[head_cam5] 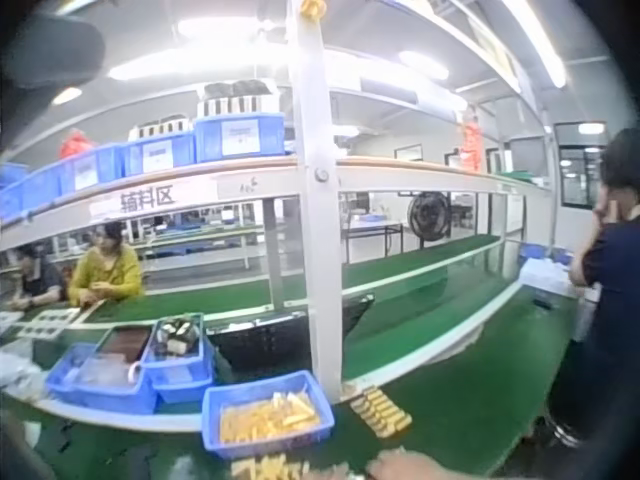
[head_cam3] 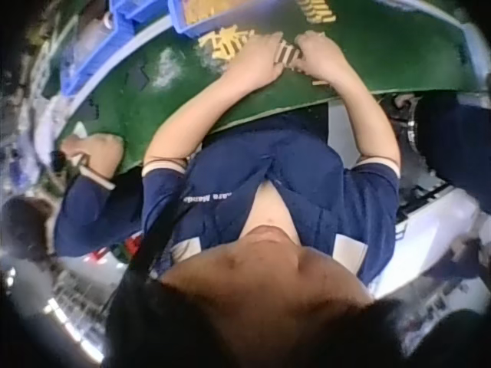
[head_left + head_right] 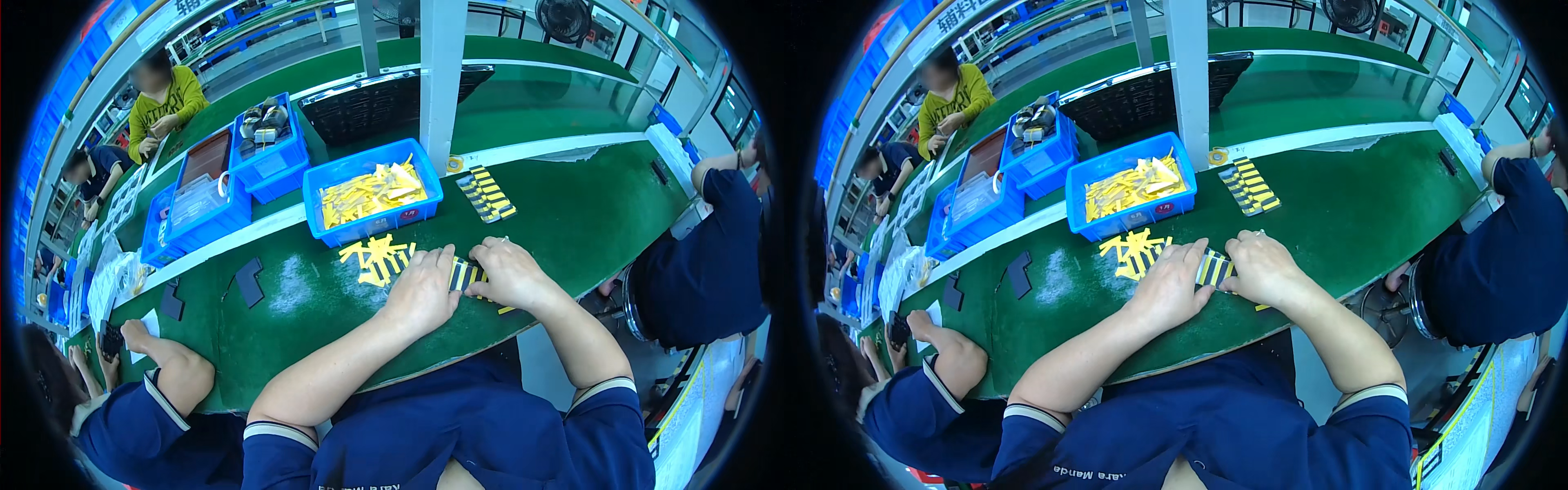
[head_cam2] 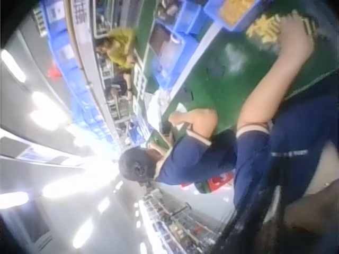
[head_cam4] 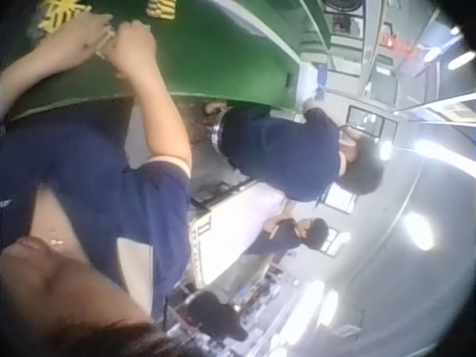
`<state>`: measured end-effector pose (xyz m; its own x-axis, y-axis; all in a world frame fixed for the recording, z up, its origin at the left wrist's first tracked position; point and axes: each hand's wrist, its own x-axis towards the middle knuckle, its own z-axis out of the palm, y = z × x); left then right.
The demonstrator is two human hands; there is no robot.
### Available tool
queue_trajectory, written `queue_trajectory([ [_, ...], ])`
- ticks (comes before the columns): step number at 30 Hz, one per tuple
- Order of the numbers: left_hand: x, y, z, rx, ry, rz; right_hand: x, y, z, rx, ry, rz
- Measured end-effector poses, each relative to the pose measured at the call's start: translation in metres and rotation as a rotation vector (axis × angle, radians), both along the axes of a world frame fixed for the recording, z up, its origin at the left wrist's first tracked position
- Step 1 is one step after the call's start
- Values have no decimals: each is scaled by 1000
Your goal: The person applies yellow adhesive strips to small black rectangular components at a factory workstation. They repeatedly pick up a black piece, attach a yellow strip, and place the finished unit into a growing stack on the table. The process continues with consistent hand movements and organized placement of completed items.
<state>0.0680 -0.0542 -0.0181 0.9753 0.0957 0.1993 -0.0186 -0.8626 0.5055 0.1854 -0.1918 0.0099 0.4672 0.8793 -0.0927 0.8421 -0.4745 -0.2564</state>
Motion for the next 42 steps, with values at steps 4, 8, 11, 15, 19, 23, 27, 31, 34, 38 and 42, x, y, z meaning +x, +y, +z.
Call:
queue_trajectory([
  [4,-3,-3,5,-60,34,-10,5,3,-6,10,40,14],
  [8,-8,-1,-1,25,-85,-12,6,6,1,-20,131,22],
  [11,-8,4,-1,67,-182,-1,1,2,-5,120,128,30],
  [15,-4,10,2,-44,-129,-16,-10,4,0,251,11,91],
  [19,1,12,-3,-143,-87,-9,-3,8,-8,308,62,161],
  [23,4,11,-2,-129,-180,-18,4,4,-6,416,126,189],
  [27,7,6,-1,-155,-166,10,20,-13,-17,775,109,39],
  [31,9,-1,-6,-157,-118,1,37,-49,-26,679,229,-149],
  [34,16,-6,-8,-128,-161,-6,38,-66,-16,419,81,-45],
  [38,21,-16,-3,-94,-169,7,34,-70,-5,180,45,-17],
  [42,22,-16,-10,-93,-182,5,37,-70,0,97,117,-22],
])
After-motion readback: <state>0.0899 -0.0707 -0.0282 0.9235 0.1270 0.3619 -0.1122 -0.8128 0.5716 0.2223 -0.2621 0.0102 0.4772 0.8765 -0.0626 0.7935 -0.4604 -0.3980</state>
